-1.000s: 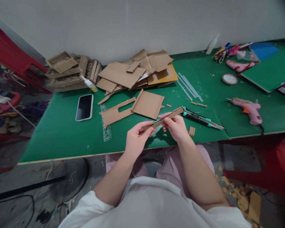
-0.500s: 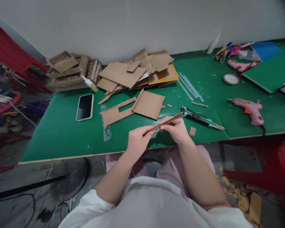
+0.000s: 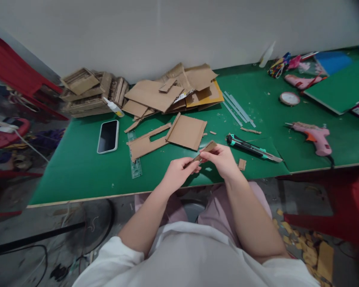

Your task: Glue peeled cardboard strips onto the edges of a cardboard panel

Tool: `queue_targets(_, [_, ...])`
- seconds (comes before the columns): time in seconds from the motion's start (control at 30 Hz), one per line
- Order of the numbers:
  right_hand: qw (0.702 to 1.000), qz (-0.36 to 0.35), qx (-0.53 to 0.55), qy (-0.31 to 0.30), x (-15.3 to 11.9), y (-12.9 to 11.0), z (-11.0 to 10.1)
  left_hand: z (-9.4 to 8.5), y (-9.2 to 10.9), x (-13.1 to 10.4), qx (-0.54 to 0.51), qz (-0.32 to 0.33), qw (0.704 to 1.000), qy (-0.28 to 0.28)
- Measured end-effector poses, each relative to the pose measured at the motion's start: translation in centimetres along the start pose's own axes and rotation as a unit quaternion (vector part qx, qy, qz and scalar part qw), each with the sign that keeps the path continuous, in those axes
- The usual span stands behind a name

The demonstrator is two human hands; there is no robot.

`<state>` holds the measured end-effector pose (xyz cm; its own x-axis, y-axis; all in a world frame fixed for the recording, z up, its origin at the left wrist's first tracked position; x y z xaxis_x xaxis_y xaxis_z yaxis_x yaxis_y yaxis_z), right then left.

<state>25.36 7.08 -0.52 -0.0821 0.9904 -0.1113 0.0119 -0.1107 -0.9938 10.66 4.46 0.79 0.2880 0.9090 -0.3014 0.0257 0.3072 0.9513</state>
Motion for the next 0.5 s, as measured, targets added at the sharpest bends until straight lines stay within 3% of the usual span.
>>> queue_targets(0.13, [0.999, 0.050, 0.002, 0.005, 0.2, 0.6, 0.4, 0.3, -1.1, 0.9, -0.105, -0.101, 0.989, -0.018])
queue_targets(0.3, [0.996, 0.077, 0.005, 0.033, 0.7, 1.1, -0.1, 0.6, -1.7, 1.0, -0.168, -0.159, 0.971, -0.056])
queue_targets(0.4, [0.995, 0.098, 0.009, 0.033, 0.8, 1.3, -0.2, 0.9, -1.7, 0.8, -0.171, -0.136, 0.973, -0.077])
queue_targets(0.5, [0.993, 0.115, 0.029, 0.025, 0.8, 1.5, -0.1, 0.9, -1.6, 0.7, -0.141, -0.075, 0.986, -0.056])
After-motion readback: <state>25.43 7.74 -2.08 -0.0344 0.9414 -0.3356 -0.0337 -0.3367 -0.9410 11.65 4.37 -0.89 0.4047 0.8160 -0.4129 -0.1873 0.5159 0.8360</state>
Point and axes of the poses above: each hand's wrist, its own x-axis towards the middle knuckle, its own z-axis out of the palm, y = z × x, the point moved 3 cm from there along x, towards the middle knuckle, and after that the axes turned 15 degrees about -x, right-handed, at the moved point
